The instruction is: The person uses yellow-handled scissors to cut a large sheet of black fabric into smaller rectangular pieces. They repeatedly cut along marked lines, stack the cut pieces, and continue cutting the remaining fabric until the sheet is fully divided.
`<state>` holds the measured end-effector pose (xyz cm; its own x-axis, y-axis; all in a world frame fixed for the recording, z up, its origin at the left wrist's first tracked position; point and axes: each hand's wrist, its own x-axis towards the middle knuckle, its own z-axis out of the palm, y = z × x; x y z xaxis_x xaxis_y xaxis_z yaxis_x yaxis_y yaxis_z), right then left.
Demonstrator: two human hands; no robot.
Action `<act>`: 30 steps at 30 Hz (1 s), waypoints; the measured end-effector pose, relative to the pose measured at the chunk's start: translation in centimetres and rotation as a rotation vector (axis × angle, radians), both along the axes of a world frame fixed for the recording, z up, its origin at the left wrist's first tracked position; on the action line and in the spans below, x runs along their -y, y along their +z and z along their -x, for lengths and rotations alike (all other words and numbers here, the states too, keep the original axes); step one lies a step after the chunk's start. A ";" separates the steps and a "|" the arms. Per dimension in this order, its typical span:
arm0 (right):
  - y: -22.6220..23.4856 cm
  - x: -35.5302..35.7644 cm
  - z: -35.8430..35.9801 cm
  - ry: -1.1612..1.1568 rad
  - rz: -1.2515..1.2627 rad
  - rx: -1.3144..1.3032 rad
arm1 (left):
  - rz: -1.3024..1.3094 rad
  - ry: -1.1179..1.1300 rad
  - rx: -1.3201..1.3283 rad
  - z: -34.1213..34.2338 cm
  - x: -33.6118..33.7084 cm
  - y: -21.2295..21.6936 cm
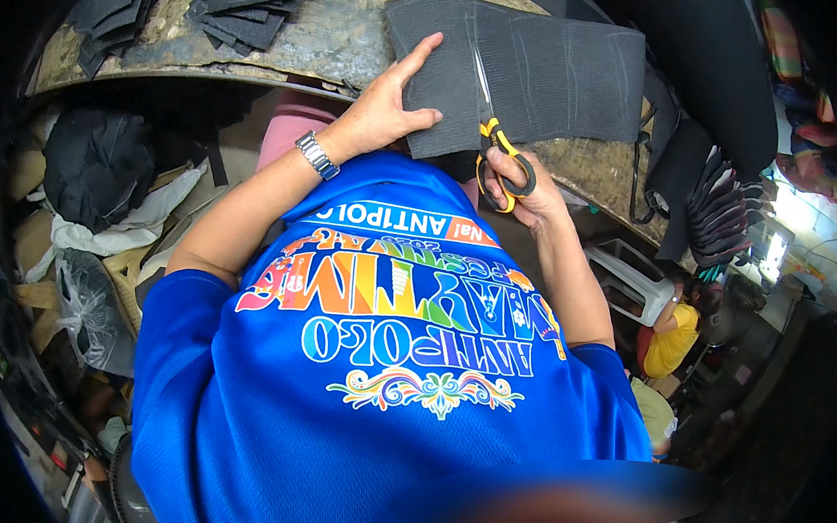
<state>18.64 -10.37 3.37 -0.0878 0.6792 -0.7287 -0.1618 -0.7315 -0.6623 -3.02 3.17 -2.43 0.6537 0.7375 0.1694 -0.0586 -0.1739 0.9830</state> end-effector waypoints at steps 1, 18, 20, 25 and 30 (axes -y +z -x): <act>-0.1 0.3 0.0 0.005 -0.007 -0.043 | 0.012 0.015 -0.005 0.1 -0.2 -0.1; 0.2 -3.2 0.9 0.031 -0.104 -0.052 | 0.101 -0.018 0.078 1.1 -0.9 1.8; 0.0 -3.5 1.4 0.035 -0.110 0.000 | 0.096 -0.014 0.075 1.2 -1.1 2.1; -0.2 -3.6 2.2 -0.126 -0.143 -0.066 | 0.063 0.003 0.043 1.2 -1.4 2.3; 0.4 -4.3 3.5 -0.271 -0.152 -0.024 | -0.002 0.002 0.019 1.1 -1.4 2.7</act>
<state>15.16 -6.11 3.81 0.0951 0.7810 -0.6172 -0.3544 -0.5529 -0.7542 -4.09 4.59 0.23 0.6490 0.7383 0.1837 -0.0772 -0.1763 0.9813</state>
